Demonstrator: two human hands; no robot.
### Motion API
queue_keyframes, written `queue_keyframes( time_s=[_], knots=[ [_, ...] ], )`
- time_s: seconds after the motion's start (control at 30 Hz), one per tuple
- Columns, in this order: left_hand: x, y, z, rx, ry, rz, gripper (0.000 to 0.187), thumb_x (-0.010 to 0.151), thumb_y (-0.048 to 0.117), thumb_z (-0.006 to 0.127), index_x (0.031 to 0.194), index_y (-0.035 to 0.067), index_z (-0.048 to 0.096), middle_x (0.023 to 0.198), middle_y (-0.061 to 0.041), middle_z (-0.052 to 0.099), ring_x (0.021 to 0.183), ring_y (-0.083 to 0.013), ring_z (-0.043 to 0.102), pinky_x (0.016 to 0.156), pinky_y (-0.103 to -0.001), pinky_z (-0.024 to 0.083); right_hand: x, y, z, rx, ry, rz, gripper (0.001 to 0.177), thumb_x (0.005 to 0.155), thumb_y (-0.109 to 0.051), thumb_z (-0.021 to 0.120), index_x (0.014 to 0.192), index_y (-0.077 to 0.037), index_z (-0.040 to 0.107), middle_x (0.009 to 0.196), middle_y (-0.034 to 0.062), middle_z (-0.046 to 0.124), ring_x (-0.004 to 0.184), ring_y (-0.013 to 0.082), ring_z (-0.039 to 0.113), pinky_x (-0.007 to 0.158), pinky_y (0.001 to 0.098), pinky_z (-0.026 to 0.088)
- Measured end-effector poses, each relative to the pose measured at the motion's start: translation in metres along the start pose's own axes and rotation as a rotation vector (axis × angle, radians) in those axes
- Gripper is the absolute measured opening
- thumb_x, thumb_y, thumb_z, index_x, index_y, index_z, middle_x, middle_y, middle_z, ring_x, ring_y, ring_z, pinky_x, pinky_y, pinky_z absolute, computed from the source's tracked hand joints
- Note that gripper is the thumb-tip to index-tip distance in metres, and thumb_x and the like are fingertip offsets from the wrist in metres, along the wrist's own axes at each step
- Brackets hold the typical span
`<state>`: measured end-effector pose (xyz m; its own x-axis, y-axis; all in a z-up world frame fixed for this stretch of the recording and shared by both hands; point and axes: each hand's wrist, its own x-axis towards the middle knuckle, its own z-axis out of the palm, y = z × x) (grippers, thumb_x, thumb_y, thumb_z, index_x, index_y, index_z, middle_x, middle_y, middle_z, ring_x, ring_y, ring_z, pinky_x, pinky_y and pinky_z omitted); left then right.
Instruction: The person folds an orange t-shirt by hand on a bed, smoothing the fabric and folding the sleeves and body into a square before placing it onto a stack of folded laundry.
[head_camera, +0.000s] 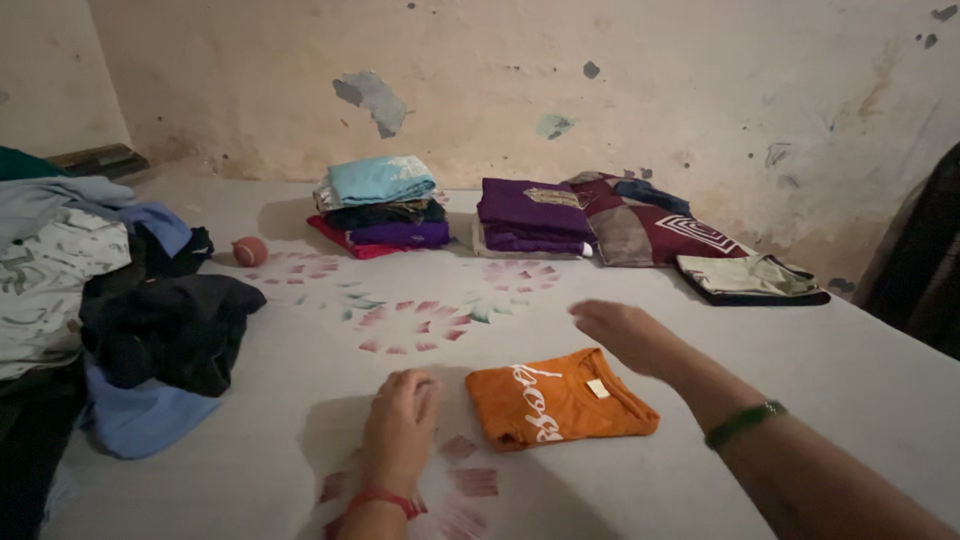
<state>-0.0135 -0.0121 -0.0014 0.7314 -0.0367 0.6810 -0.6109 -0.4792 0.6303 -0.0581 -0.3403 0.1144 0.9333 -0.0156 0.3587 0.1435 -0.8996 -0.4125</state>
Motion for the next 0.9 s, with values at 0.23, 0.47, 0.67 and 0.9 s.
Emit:
queue_keyframes(
  time_s=[0.23, 0.47, 0.67, 0.9],
  knots=[
    [0.014, 0.015, 0.067, 0.122, -0.080, 0.115, 0.030, 0.095, 0.031, 0.061, 0.116, 0.010, 0.069, 0.128, -0.012, 0.068, 0.121, -0.0321, 0.062, 0.104, -0.042, 0.048, -0.027, 0.075, 0.048, -0.021, 0.043, 0.353, 0.043, 0.098, -0.035, 0.059, 0.133, -0.011, 0.066, 0.124, 0.0167, 0.073, 0.117, 0.0323, 0.069, 0.102, 0.0392, 0.053],
    [-0.003, 0.045, 0.058, 0.475, -0.798, 0.036, 0.096, 0.090, 0.070, 0.052, 0.158, 0.009, 0.024, 0.168, -0.008, 0.020, 0.156, -0.0214, 0.012, 0.124, -0.045, 0.011, -0.032, 0.081, 0.094, -0.246, -0.092, -0.059, 0.061, 0.101, -0.048, 0.049, 0.152, -0.014, 0.048, 0.160, 0.0095, 0.038, 0.149, 0.0248, 0.032, 0.117, 0.0460, 0.025],
    [-0.008, 0.069, 0.024, 0.609, -0.851, -0.002, 0.108, 0.083, 0.082, 0.049, 0.159, 0.010, 0.022, 0.169, -0.005, 0.019, 0.157, -0.0173, 0.009, 0.124, -0.041, 0.010, -0.037, 0.121, 0.093, 0.013, -0.019, -0.071, 0.046, 0.108, -0.039, 0.040, 0.140, -0.014, 0.058, 0.152, 0.0117, 0.055, 0.144, 0.0270, 0.047, 0.118, 0.0394, 0.035],
    [-0.012, 0.068, 0.021, 0.578, -0.724, 0.058, 0.093, 0.084, 0.072, 0.058, 0.154, 0.014, 0.036, 0.163, -0.005, 0.032, 0.153, -0.0196, 0.022, 0.123, -0.040, 0.018, -0.078, 0.150, 0.057, 0.543, 0.173, 0.458, 0.037, 0.101, -0.032, 0.058, 0.125, -0.008, 0.072, 0.113, 0.0104, 0.072, 0.096, 0.0189, 0.063, 0.084, 0.0324, 0.053]
  ],
)
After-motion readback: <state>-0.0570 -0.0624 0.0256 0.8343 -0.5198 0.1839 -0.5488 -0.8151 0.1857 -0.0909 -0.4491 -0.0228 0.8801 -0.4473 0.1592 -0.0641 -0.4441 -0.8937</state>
